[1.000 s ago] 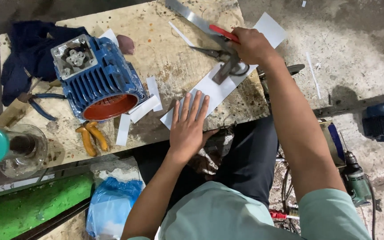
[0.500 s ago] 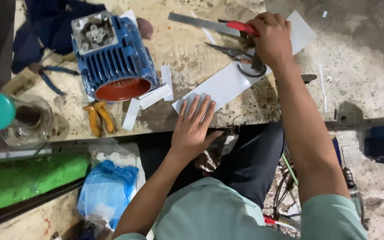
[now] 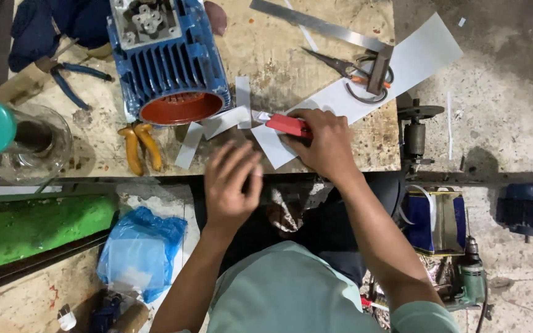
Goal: Cutting strips of white insulation material using a utility knife and a metal ruler on a workbench.
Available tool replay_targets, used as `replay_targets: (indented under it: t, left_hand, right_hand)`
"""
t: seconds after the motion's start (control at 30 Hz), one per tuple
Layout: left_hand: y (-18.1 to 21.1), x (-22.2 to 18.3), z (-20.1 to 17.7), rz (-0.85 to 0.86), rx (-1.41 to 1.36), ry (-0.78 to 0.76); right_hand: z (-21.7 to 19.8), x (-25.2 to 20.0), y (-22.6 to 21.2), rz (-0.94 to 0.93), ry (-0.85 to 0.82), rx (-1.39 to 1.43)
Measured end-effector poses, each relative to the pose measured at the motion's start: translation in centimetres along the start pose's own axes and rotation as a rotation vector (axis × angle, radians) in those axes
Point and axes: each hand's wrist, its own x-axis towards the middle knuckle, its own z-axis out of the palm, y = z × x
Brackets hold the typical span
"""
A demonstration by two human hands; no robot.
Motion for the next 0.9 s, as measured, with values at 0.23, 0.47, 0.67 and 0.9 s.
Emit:
replay_targets:
  t: [0.23, 0.47, 0.67, 0.9]
  left_hand:
    - [-3.7, 1.4, -0.8, -0.001, 0.321, 0.071]
    - [-4.9, 1.0, 0.0, -0.122, 0.564, -0.045]
    - [-4.0, 0.8, -2.7, -0.202, 0.474, 0.157]
    - [-2.8, 0.1, -6.5, -0.262, 0.420, 0.144]
  right_hand:
    - [4.0, 3.9, 1.4, 0.096, -0.111, 0.168]
    - [5.2, 8.6, -0.4, 0.112, -0.043, 0.087]
    - [4.9, 9.1, 0.3, -0.050, -0.054, 0.137]
    - [1.0, 5.4, -2.8, 0.171, -0.157, 0.267]
